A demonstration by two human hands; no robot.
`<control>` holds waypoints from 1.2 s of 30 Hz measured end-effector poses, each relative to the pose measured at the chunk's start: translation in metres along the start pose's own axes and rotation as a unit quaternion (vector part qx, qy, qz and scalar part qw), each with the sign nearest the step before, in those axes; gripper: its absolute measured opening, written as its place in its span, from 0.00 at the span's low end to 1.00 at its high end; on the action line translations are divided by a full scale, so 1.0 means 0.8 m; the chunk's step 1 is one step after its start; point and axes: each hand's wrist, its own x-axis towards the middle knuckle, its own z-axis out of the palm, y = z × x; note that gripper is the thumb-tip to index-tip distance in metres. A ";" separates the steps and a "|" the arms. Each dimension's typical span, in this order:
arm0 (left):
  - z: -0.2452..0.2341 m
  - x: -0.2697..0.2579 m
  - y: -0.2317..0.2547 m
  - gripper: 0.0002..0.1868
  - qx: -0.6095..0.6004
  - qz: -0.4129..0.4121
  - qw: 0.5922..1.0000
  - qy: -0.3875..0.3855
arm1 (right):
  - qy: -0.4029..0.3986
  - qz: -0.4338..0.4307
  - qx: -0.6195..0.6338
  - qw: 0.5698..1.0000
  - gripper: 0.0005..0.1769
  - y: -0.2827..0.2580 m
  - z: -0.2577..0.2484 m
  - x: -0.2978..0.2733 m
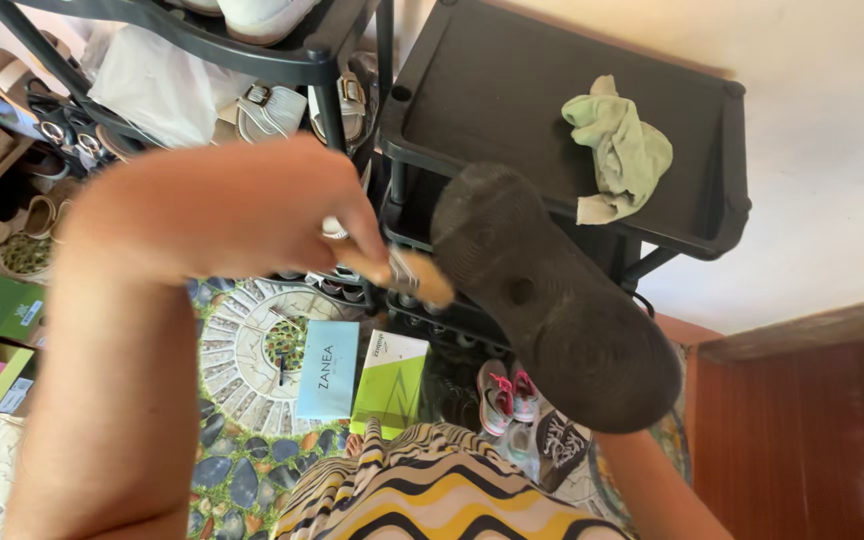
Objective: The person cleans a black sneaker and a grey sneaker with pink laces using a brush and a cloth. They wipe the black sneaker with a cloth, brush it, and then repeat the process on the grey sneaker, focusing on the sole and upper surfaces.
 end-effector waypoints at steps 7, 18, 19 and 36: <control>0.006 0.003 0.015 0.19 -0.057 0.102 0.985 0.126 | -0.026 0.002 0.006 1.000 0.29 0.002 0.014 0.000; 0.017 -0.005 0.018 0.19 -0.124 0.207 0.963 0.118 | -0.036 0.007 0.009 0.999 0.29 0.002 0.016 -0.006; 0.023 -0.001 0.018 0.18 -0.141 0.198 0.967 0.082 | -0.039 0.006 0.014 0.999 0.29 0.002 0.018 -0.006; 0.048 0.014 0.038 0.17 -0.196 0.269 0.941 0.057 | -0.103 -0.043 0.070 0.991 0.29 0.005 0.017 0.016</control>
